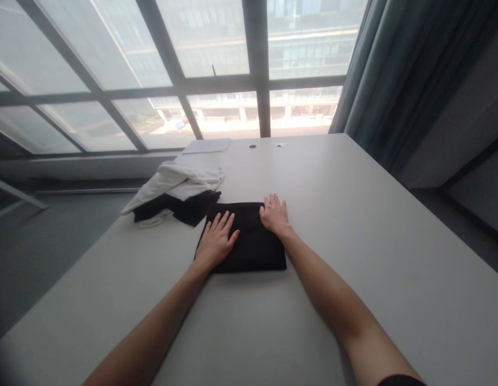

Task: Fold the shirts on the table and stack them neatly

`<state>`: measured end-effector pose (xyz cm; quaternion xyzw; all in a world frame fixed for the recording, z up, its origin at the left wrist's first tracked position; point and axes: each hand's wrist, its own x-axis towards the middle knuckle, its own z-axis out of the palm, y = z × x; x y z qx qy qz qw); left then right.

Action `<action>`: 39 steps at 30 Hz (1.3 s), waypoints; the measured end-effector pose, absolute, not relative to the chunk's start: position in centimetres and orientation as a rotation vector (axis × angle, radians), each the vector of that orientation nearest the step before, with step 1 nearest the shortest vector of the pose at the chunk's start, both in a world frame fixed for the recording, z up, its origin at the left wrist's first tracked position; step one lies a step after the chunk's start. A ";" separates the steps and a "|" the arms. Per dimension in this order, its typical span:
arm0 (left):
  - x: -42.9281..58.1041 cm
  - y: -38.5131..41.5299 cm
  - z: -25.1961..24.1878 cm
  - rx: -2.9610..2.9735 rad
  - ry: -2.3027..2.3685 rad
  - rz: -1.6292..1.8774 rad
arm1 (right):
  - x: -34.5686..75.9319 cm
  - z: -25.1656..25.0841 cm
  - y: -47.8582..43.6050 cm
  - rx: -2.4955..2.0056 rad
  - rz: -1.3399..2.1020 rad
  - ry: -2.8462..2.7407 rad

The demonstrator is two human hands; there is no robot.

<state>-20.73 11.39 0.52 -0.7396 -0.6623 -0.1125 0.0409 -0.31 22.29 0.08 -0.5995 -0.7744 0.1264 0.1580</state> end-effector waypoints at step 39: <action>-23.8 16.4 3.4 -2.260 -1.982 -0.332 | -4.4 0.5 18.4 -1.358 0.291 -2.407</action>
